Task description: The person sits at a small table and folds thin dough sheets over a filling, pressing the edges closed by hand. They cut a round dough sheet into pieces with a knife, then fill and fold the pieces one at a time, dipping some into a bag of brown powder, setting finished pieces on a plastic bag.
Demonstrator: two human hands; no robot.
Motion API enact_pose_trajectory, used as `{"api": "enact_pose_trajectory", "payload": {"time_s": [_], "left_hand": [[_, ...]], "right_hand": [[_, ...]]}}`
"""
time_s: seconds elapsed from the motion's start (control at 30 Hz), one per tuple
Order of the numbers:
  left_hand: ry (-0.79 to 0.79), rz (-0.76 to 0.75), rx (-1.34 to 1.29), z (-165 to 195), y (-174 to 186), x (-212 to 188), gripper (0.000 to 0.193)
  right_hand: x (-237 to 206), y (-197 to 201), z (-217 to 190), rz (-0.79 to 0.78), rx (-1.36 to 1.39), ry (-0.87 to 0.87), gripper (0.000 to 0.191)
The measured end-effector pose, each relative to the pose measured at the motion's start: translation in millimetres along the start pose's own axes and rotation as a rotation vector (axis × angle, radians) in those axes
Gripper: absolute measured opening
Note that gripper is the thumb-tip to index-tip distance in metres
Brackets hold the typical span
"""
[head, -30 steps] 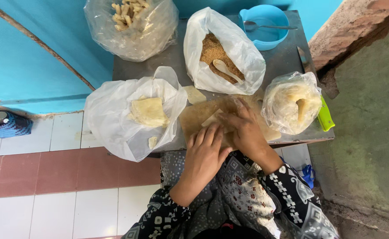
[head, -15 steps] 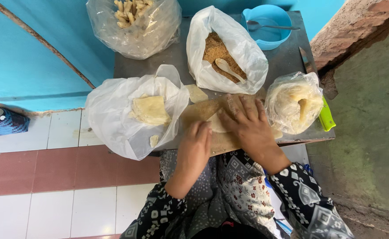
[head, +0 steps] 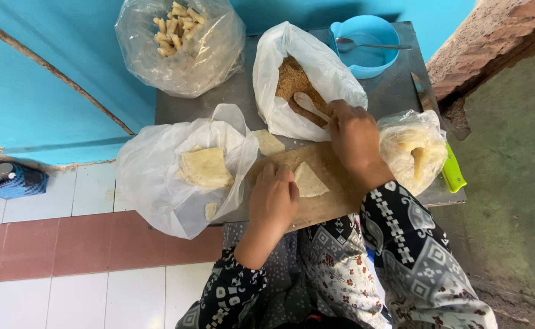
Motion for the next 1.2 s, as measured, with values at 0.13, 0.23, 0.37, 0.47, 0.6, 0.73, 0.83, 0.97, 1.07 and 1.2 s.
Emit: {"api": "enact_pose_trajectory", "payload": {"time_s": [0.13, 0.23, 0.37, 0.47, 0.6, 0.73, 0.83, 0.97, 1.07, 1.2], "left_hand": [[0.080, -0.072, -0.058, 2, -3, 0, 0.016], [0.040, -0.027, -0.142, 4, 0, 0, 0.020], [0.108, -0.049, -0.295, 5, 1, -6, 0.027], [0.122, 0.019, -0.348, 7, 2, -10, 0.027], [0.172, 0.063, -0.375, 6, 5, -12, 0.022], [0.149, 0.082, -0.403, 6, 5, -14, 0.021], [0.143, 0.096, -0.421, 4, 2, -16, 0.023], [0.194, 0.094, -0.434, 0, 0, -17, 0.027], [0.190, 0.100, -0.464, -3, -1, -17, 0.028], [0.225, 0.085, -0.479, -5, -1, -18, 0.030]], "right_hand": [[20, -23, 1, -0.044, -0.198, 0.062, 0.028], [23, -26, 4, -0.050, -0.182, 0.041, 0.033], [24, -22, 1, -0.103, -0.178, 0.024, 0.039], [26, -14, -7, -0.064, -0.168, 0.045, 0.044], [30, -1, -6, -0.221, -0.037, -0.125, 0.046], [33, 10, -3, -0.021, 0.216, -0.049, 0.025], [35, 3, -1, 0.117, 0.273, -0.005, 0.015], [40, -12, 3, 0.079, 0.352, -0.102, 0.016], [42, -14, 7, 0.023, 0.426, -0.154, 0.016], [41, -8, 15, -0.039, 0.515, -0.297, 0.015]]}}
Point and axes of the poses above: each hand's wrist, its own x-axis towards the middle knuckle, its own y-axis out of the back of the hand, z = x × y, the point moved 2 cm from there along x, towards the middle knuckle, and after that the axes turned 5 degrees about -y, right-handed, at the moved point
